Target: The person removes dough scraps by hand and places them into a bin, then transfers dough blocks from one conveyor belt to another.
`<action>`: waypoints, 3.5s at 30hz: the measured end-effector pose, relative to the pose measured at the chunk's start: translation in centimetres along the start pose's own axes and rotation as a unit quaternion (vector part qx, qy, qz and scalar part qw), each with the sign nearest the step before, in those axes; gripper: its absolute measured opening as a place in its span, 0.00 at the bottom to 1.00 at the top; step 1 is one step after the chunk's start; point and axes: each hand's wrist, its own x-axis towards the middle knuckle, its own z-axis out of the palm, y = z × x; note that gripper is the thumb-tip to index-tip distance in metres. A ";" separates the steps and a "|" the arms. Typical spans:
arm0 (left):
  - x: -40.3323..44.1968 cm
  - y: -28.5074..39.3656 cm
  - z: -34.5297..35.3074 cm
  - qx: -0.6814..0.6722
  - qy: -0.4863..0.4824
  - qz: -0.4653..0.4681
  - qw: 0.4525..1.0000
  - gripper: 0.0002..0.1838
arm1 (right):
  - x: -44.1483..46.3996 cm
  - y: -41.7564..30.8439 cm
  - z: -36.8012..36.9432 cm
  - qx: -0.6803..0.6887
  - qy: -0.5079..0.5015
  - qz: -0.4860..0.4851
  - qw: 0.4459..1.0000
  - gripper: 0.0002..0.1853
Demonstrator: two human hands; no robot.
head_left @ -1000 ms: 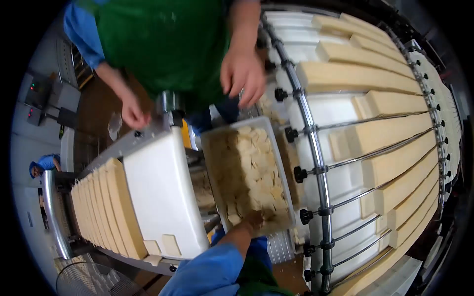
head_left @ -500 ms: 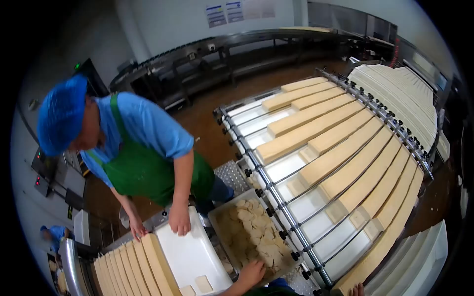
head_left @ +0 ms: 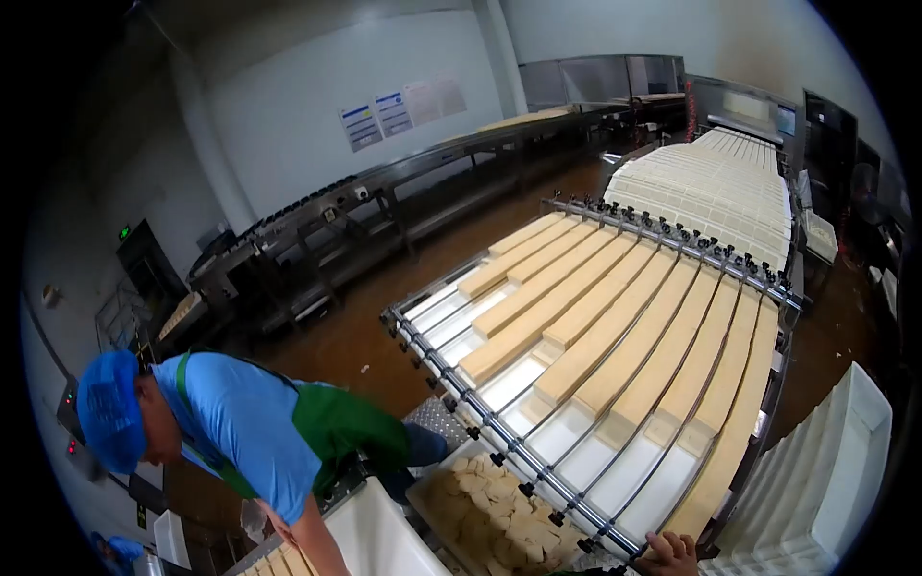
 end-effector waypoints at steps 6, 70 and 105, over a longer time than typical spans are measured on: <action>-0.5 -2.6 -1.8 0.054 -0.040 0.100 0.993 0.19 | 1.1 1.3 -0.3 0.070 0.060 -0.093 0.991 0.09; -30.0 4.1 -0.5 -0.207 0.382 -0.695 0.572 0.51 | 26.5 -57.8 15.8 0.196 -0.143 -0.313 0.918 0.36; -11.3 9.0 -9.0 -0.157 0.436 -0.309 0.831 0.41 | 24.2 -18.3 3.9 0.364 0.041 0.373 0.853 0.43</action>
